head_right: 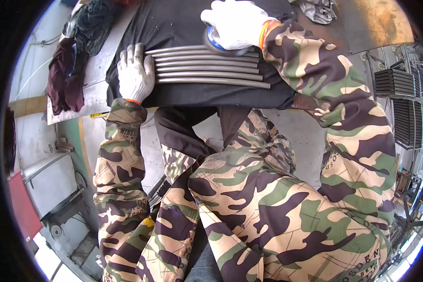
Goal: Sanding a set of curved metal rods using a pneumatic orbital sander on a workbench.
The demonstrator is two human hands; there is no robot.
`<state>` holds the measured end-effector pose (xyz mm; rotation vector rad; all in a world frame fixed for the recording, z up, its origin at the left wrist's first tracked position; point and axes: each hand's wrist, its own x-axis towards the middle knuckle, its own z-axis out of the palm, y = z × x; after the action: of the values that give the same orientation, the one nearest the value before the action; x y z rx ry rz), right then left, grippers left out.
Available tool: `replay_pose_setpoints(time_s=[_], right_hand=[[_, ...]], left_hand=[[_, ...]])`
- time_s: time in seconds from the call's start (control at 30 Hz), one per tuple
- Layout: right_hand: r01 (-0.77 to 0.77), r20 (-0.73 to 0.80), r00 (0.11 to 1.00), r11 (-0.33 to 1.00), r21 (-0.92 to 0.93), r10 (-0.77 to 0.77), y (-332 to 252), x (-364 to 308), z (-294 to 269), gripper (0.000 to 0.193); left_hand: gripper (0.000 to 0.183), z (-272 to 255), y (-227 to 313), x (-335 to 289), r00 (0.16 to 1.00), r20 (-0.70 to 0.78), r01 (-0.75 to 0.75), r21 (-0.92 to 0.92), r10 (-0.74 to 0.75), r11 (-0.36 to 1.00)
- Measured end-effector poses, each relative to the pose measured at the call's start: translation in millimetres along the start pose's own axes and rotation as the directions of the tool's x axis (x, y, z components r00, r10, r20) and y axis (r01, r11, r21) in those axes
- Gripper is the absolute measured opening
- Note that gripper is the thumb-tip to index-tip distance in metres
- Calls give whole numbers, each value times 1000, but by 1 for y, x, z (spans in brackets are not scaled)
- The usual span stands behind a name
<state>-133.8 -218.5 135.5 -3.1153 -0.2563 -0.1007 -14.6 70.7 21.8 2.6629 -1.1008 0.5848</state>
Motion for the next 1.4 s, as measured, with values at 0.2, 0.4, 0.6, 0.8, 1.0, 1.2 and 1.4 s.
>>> replay_pose_setpoints(time_s=[0.2,0.4,0.6,0.8,1.0,1.2,1.4], right_hand=[[-188,-86,976,975,118,198,42,-17,-10,28],[-280,-275,921,960,23,275,97,-89,-35,23],[-247,-281,924,966,82,260,135,-158,-12,35],[-61,-330,938,986,154,109,41,-139,-18,24],[70,-214,976,993,90,-50,1,-79,15,30],[110,41,993,994,6,-110,-18,-59,7,31],[5,102,995,999,-38,-1,3,-55,-1,26]], left_hand=[[55,17,-4,-3,1000,-24,3,-40,-4,999],[65,0,-2,-7,999,12,-42,-103,44,994],[67,-7,-10,-14,997,24,-76,-92,78,993],[66,0,-20,-11,994,67,-87,-57,90,995],[69,11,-27,-6,995,58,-88,23,87,996],[69,9,-8,7,992,121,-45,-7,45,999],[72,28,14,24,994,101,-47,68,40,997]])
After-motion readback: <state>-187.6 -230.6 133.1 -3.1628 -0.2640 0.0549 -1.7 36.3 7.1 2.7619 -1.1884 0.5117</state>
